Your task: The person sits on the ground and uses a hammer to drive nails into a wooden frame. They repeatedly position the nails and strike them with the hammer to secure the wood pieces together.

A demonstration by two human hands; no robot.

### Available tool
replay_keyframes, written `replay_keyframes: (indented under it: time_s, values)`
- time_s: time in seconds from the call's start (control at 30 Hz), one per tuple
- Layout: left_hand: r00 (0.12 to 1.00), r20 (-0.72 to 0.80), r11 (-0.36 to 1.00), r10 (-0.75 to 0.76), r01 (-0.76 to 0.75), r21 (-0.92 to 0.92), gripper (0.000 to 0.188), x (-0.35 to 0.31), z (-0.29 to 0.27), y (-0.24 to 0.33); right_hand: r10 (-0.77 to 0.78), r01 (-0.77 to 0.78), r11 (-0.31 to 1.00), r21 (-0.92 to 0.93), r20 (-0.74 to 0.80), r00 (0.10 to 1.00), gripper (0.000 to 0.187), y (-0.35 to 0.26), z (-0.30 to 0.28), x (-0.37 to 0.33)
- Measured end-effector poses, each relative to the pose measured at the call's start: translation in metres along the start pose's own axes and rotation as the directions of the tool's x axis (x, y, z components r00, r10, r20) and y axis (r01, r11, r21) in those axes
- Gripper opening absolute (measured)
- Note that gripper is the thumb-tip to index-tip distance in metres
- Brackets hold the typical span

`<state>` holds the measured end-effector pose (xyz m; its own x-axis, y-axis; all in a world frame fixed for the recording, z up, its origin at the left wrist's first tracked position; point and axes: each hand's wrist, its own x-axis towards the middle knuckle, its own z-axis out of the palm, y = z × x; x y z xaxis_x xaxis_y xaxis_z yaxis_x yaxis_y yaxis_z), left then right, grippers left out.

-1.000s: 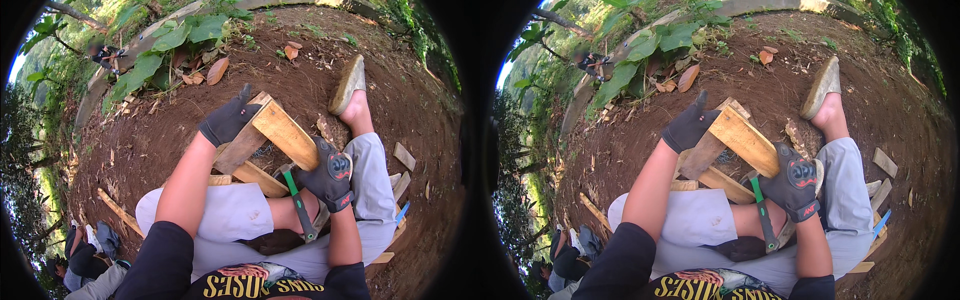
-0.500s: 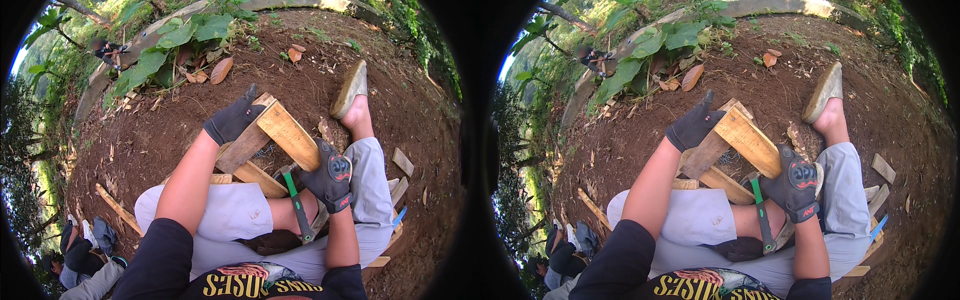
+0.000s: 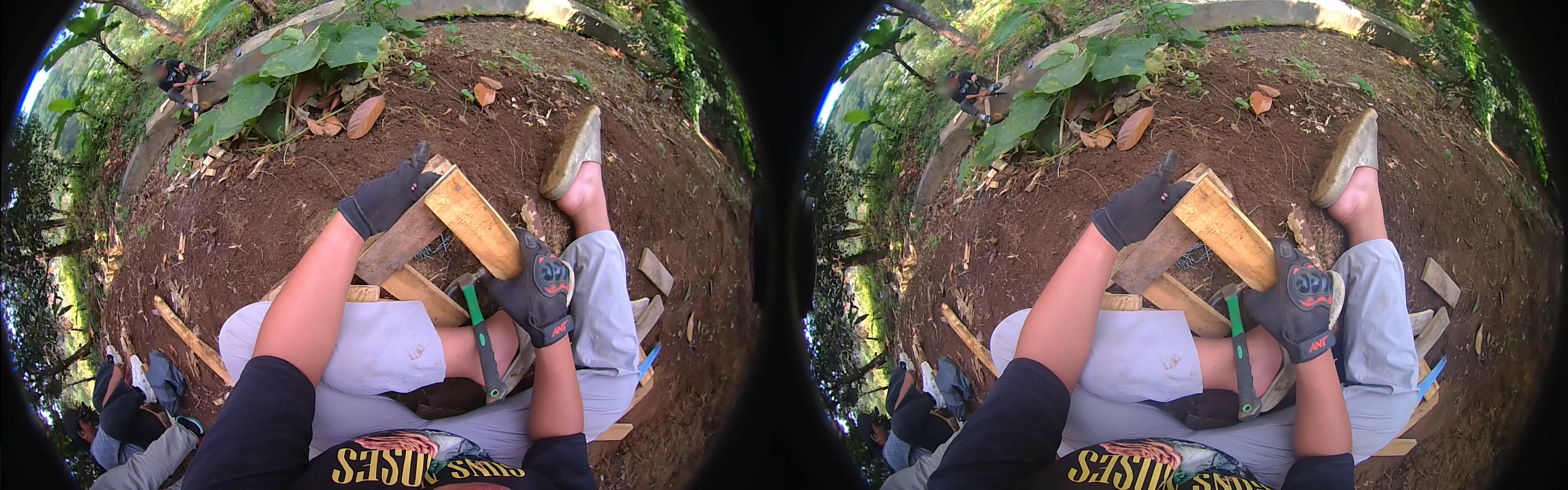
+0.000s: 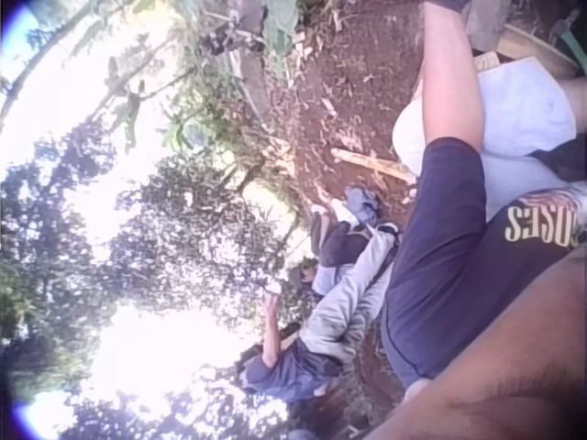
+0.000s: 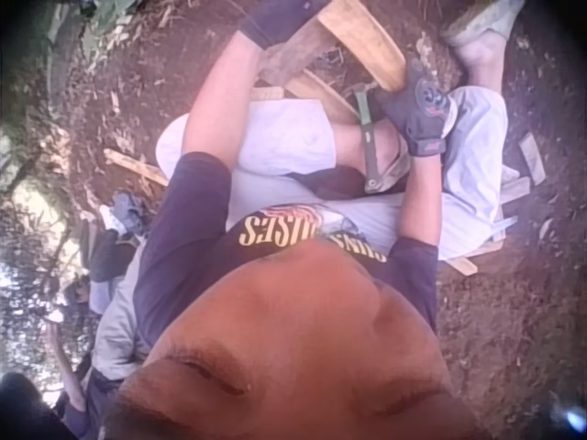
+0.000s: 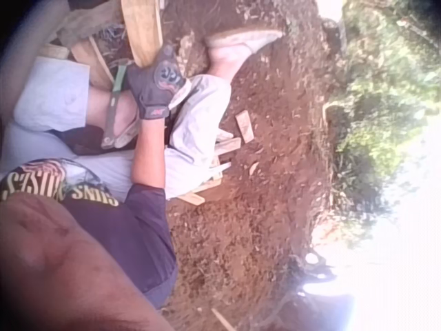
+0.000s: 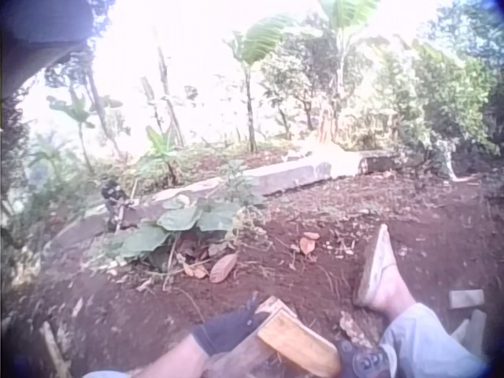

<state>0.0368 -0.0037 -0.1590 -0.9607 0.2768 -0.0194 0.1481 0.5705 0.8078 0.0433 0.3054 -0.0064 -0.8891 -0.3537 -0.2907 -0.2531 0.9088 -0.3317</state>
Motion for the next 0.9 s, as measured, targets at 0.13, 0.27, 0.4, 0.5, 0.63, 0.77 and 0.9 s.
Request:
replay_keyframes:
  time_s: [0.13,0.27,0.4,0.5,0.63,0.77,0.9]
  values:
    - [0.995,0.007,0.992,0.102,-0.101,-0.076,0.067,0.002,-0.001,0.006,-0.003,0.004,1.000,-0.029,0.013,1.000,0.060,0.000,-0.001,0.001]
    - [0.977,0.158,0.838,-0.142,0.204,-0.507,0.053,0.004,-0.009,0.026,-0.017,0.017,1.000,-0.011,0.002,1.000,0.059,-0.002,-0.003,0.001]
    - [0.863,0.317,0.757,-0.394,0.501,-0.421,0.061,0.025,-0.028,0.080,-0.023,0.023,0.999,0.034,0.006,1.000,0.058,0.006,-0.001,0.003]
    - [0.866,0.243,0.851,-0.437,0.485,-0.201,0.070,0.031,-0.029,0.095,-0.038,0.038,0.999,0.035,0.003,0.999,0.056,0.006,0.002,0.005]
    - [0.873,0.248,0.855,-0.419,0.472,-0.217,0.080,0.031,-0.027,0.093,-0.012,0.012,1.000,0.003,0.036,0.999,0.054,0.008,0.005,0.006]
    - [0.886,0.189,0.867,-0.425,0.458,-0.196,0.071,0.031,-0.016,0.090,-0.001,0.001,1.000,-0.010,0.006,1.000,0.053,0.013,0.011,0.006]
    - [0.876,0.188,0.837,-0.445,0.481,-0.262,0.072,0.029,-0.009,0.086,0.000,0.001,0.999,-0.054,0.025,1.000,0.057,0.009,0.015,0.009]
